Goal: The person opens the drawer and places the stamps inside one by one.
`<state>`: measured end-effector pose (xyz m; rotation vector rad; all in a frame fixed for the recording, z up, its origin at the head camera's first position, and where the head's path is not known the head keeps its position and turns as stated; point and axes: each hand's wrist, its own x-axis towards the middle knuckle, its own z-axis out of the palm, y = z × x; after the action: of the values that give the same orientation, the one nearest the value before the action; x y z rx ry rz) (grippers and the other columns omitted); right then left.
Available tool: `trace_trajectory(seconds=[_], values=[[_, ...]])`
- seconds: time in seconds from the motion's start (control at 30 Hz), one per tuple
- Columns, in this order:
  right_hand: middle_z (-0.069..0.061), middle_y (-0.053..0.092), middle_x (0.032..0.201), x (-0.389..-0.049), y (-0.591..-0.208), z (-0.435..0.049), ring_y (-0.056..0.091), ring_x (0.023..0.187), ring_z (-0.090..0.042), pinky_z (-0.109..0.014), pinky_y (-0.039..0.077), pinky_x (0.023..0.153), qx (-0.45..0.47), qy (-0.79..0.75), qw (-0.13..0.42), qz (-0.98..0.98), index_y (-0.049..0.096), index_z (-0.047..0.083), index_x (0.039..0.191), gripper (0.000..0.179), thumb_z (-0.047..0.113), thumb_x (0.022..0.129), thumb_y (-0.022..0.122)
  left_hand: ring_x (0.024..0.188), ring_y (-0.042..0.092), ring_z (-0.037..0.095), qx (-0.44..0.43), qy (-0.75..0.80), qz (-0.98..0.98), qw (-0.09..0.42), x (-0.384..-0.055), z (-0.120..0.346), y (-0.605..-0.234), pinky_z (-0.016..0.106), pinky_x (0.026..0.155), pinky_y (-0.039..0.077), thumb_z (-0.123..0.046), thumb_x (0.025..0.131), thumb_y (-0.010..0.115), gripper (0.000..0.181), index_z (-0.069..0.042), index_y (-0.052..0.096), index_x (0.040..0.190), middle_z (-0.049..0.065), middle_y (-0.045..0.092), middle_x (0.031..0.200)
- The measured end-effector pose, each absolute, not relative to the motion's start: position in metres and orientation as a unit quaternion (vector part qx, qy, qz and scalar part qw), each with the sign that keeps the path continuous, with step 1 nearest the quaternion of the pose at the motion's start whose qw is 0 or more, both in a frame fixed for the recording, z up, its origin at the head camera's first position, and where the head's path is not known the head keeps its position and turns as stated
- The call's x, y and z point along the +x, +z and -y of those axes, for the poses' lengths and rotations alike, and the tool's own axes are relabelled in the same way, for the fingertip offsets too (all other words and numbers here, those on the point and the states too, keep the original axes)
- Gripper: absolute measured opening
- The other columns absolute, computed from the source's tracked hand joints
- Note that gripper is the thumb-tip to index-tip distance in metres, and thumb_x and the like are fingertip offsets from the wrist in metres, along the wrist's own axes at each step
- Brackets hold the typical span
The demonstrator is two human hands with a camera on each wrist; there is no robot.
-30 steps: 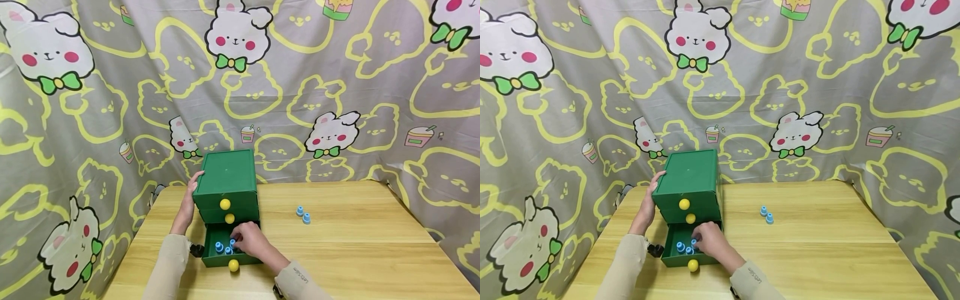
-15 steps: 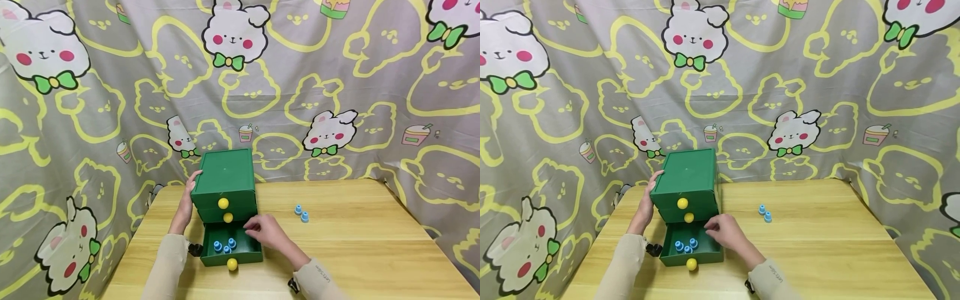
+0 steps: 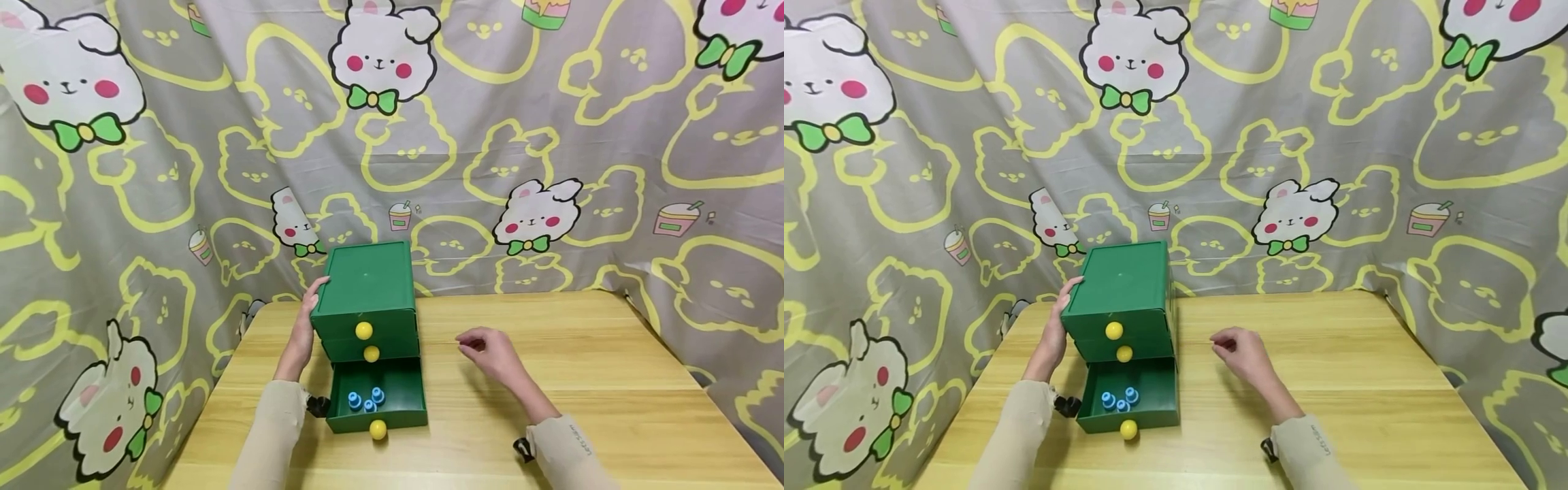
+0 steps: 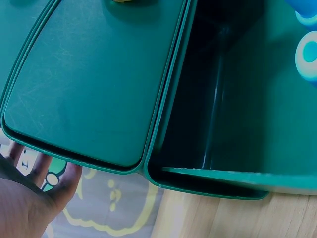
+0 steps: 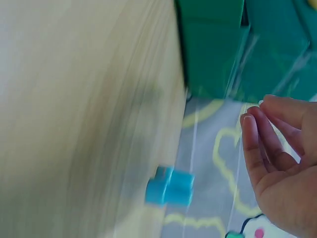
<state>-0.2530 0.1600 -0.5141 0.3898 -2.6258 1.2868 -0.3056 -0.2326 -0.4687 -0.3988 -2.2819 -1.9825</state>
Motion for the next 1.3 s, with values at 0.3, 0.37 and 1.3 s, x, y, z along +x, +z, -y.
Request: trace_trajectory(seconds=[0.3, 0.37, 1.3], values=[[-0.016, 0.074, 0.108, -0.257, -0.520, -0.202, 0.071, 0.094, -0.029, -0.043, 0.059, 0.083, 0.093, 0.418, 0.116, 0.896, 0.076, 0.001, 0.116, 0.023, 0.007, 0.093, 0.075, 0.154, 0.014, 0.033, -0.128, -0.649, 0.748, 0.046, -0.306, 0.233, -0.469, 0.071, 0.119, 0.012, -0.050, 0.107, 0.027, 0.055, -0.035, 0.036, 0.158, -0.001, 0.011, 0.171], [-0.019, 0.073, 0.112, -0.257, -0.521, -0.209, 0.070, 0.098, -0.034, -0.048, 0.058, 0.086, 0.085, 0.411, 0.116, 0.900, 0.075, 0.001, 0.118, 0.026, 0.008, 0.094, 0.074, 0.154, 0.014, 0.034, -0.128, -0.648, 0.749, 0.044, -0.306, 0.232, -0.469, 0.071, 0.119, 0.012, -0.050, 0.107, 0.027, 0.055, -0.034, 0.036, 0.159, -0.001, 0.010, 0.172], [-0.019, 0.076, 0.105, -0.259, -0.546, -0.221, 0.073, 0.090, -0.030, -0.044, 0.060, 0.080, 0.065, 0.406, 0.055, 0.910, 0.075, -0.003, 0.114, 0.025, 0.006, 0.091, 0.076, 0.154, 0.015, 0.033, -0.127, -0.646, 0.751, 0.047, -0.306, 0.234, -0.471, 0.071, 0.119, 0.013, -0.051, 0.107, 0.026, 0.054, -0.037, 0.037, 0.158, -0.001, 0.012, 0.171]])
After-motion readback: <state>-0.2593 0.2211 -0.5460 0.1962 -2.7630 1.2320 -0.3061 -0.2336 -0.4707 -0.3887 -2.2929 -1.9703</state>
